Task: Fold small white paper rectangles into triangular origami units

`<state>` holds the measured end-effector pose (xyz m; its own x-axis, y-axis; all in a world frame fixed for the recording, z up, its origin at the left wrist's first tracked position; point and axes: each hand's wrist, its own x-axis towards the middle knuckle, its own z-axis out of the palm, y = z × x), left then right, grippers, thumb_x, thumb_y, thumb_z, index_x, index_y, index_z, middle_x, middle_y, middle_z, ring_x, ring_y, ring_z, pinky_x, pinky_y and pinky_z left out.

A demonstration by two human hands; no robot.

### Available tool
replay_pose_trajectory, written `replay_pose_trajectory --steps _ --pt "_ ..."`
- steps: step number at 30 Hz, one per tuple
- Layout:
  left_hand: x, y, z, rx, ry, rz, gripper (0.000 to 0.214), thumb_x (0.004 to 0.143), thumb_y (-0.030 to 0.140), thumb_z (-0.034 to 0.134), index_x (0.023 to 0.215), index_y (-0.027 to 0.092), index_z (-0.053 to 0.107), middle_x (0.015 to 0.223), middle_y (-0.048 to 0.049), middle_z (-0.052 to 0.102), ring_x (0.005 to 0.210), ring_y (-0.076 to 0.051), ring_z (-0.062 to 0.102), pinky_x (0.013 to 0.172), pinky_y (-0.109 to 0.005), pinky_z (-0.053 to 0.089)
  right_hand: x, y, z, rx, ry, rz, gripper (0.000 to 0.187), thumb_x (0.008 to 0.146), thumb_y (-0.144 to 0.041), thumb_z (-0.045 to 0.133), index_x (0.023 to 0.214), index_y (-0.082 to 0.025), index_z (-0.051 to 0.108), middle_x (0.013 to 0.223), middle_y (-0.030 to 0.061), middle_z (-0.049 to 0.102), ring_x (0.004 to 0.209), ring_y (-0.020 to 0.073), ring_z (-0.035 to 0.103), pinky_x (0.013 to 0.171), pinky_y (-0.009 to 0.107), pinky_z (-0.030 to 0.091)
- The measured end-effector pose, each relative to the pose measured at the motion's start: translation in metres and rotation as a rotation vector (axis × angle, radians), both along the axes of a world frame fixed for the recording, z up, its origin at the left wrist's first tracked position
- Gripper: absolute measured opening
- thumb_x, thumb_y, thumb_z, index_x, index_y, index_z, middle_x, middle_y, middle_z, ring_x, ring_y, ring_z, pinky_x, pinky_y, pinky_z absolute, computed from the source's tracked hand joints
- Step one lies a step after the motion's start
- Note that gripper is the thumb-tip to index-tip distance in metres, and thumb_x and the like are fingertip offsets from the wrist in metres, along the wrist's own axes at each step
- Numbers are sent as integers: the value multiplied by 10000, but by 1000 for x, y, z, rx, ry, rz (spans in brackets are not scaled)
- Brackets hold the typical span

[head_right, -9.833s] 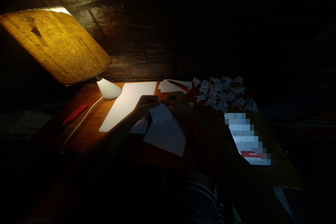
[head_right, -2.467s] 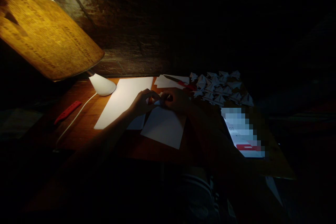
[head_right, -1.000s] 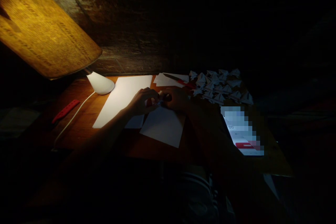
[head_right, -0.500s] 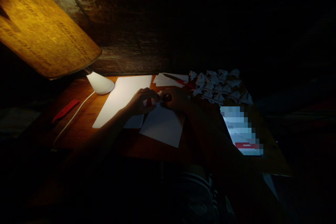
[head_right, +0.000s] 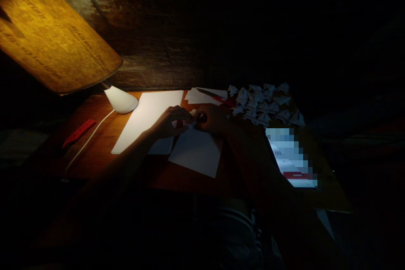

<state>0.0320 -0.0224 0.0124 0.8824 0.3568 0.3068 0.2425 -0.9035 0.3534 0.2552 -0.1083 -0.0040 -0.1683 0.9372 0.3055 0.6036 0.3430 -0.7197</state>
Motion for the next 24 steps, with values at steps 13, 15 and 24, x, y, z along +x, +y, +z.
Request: replay_pose_trajectory --steps 13,15,24 --pt "-1 5 -3 -23 18 1 109 843 300 757 932 305 819 1094 -28 789 1057 -241 693 971 -457 520 3 0 4 -59 55 42 158 751 -145 748 851 -238 828 969 37 784 882 202 706 828 332 533" --pt "-1 5 -3 -23 9 -8 97 844 293 762 924 301 818 1090 -30 787 1050 -240 693 962 -446 525 5 2 4 -67 56 56 210 739 -101 713 836 -244 832 963 32 789 900 203 709 841 329 534" --pt "0 9 -5 -30 -44 -83 166 945 259 665 962 263 830 1088 -65 794 992 -214 700 903 -417 550 9 6 -2 -71 101 68 256 738 -84 677 861 -243 836 986 33 800 936 206 727 891 333 544"
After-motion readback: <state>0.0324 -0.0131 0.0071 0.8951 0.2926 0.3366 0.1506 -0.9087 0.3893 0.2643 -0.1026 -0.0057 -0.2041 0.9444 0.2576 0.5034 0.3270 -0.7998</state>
